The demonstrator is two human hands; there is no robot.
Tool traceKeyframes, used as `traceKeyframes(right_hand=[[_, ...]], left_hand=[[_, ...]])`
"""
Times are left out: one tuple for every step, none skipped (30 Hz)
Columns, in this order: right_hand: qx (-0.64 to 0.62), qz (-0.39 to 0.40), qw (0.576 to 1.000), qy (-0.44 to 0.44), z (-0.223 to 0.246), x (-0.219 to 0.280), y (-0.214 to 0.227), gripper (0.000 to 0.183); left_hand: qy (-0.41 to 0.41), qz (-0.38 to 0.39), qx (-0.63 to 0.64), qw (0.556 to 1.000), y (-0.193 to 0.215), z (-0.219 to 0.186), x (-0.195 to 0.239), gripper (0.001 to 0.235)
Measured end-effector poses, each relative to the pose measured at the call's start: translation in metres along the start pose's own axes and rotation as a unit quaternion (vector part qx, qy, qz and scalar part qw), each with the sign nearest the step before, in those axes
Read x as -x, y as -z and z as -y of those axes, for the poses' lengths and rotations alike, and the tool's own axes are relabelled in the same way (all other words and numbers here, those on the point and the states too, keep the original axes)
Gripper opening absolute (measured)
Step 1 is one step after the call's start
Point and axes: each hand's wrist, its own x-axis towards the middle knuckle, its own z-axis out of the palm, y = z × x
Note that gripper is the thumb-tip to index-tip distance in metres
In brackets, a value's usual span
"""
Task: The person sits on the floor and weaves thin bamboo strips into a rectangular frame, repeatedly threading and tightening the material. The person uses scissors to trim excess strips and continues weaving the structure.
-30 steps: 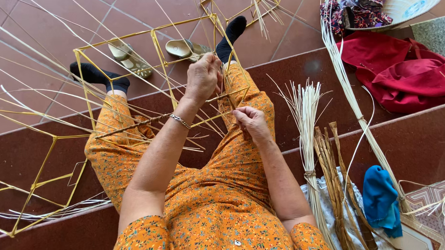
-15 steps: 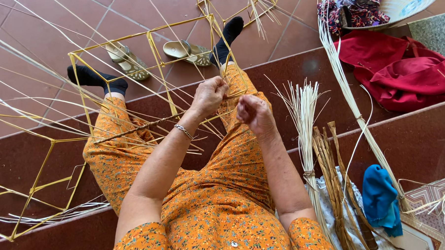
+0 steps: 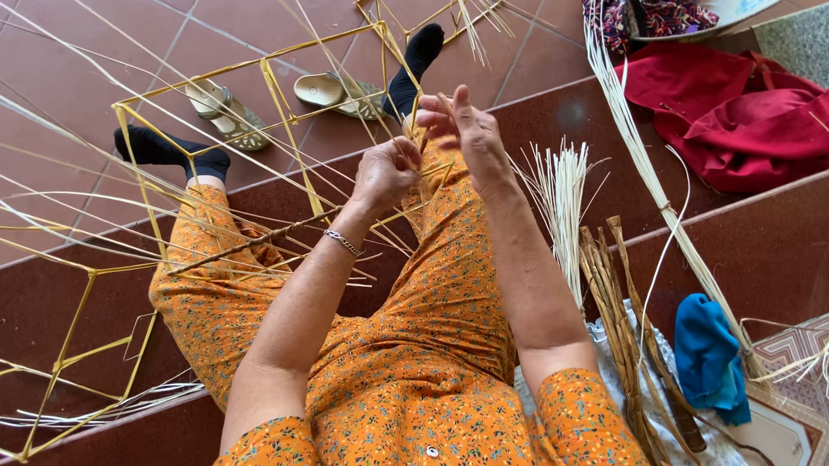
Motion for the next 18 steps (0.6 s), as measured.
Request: traceKeyframes(right_hand=[[0.068,-0.028,0.996,0.051,0.005,0.002,0.0,0.073],[0.137,-0.056,0.984,0.1,0.009,0.004,0.0,0.077],[0.206,-0.083,0.963,0.152,0.014,0.004,0.003,0.083],[0.19,-0.075,0.96,0.19,0.018,0.005,0.006,0.083],[0.173,-0.065,0.956,0.227,0.019,0.008,0.009,0.083],[0.155,-0.054,0.951,0.262,0.019,0.012,0.011,0.084],[0.156,-0.071,0.949,0.265,0.016,0.016,0.012,0.08],[0.156,-0.087,0.947,0.268,0.012,0.019,0.014,0.076],[0.156,-0.103,0.945,0.27,0.008,0.023,0.016,0.071],[0.146,-0.149,0.96,0.189,0.0,0.027,0.014,0.055],[0.136,-0.189,0.967,0.105,-0.01,0.031,0.009,0.046],[0.137,-0.168,0.973,0.074,-0.02,0.039,0.005,0.041],[0.139,-0.147,0.978,0.043,-0.031,0.049,0.0,0.037],[0.211,-0.11,0.97,-0.057,-0.041,0.055,-0.004,0.032],[0.279,-0.07,0.945,-0.157,-0.053,0.062,-0.01,0.03],[0.223,-0.05,0.962,-0.148,-0.064,0.067,-0.016,0.024],[0.165,-0.033,0.976,-0.139,-0.074,0.071,-0.022,0.023],[0.106,-0.015,0.986,-0.131,-0.082,0.074,-0.026,0.027]], left_hand=[[-0.005,0.0,-0.001,1.0,0.001,0.0,0.0,0.016],[-0.009,-0.001,-0.001,1.0,0.001,0.001,0.001,0.015],[-0.017,-0.003,0.0,1.0,0.001,0.0,-0.001,0.016],[-0.031,-0.004,-0.007,0.999,0.001,-0.001,-0.003,0.016],[-0.043,-0.005,-0.014,0.999,0.001,0.001,-0.003,0.016],[-0.054,-0.007,-0.021,0.998,0.0,0.003,-0.004,0.016],[-0.044,-0.001,-0.03,0.999,0.0,0.004,-0.006,0.016],[-0.034,0.004,-0.039,0.999,0.001,0.004,-0.008,0.016],[-0.023,0.009,-0.047,0.999,0.001,0.006,-0.009,0.016],[-0.009,0.015,-0.05,0.999,0.001,0.006,-0.011,0.015],[0.004,0.02,-0.053,0.998,0.001,0.006,-0.013,0.015],[0.018,0.025,-0.055,0.998,0.001,0.006,-0.015,0.014],[0.005,0.026,-0.063,0.998,0.001,0.006,-0.017,0.014],[-0.008,0.027,-0.07,0.997,0.001,0.005,-0.018,0.014],[-0.019,0.028,-0.078,0.996,0.002,0.006,-0.018,0.014],[-0.02,0.027,-0.083,0.996,0.002,0.007,-0.018,0.015],[-0.021,0.027,-0.088,0.996,0.003,0.007,-0.018,0.015],[-0.023,0.028,-0.093,0.995,0.003,0.006,-0.018,0.016]])
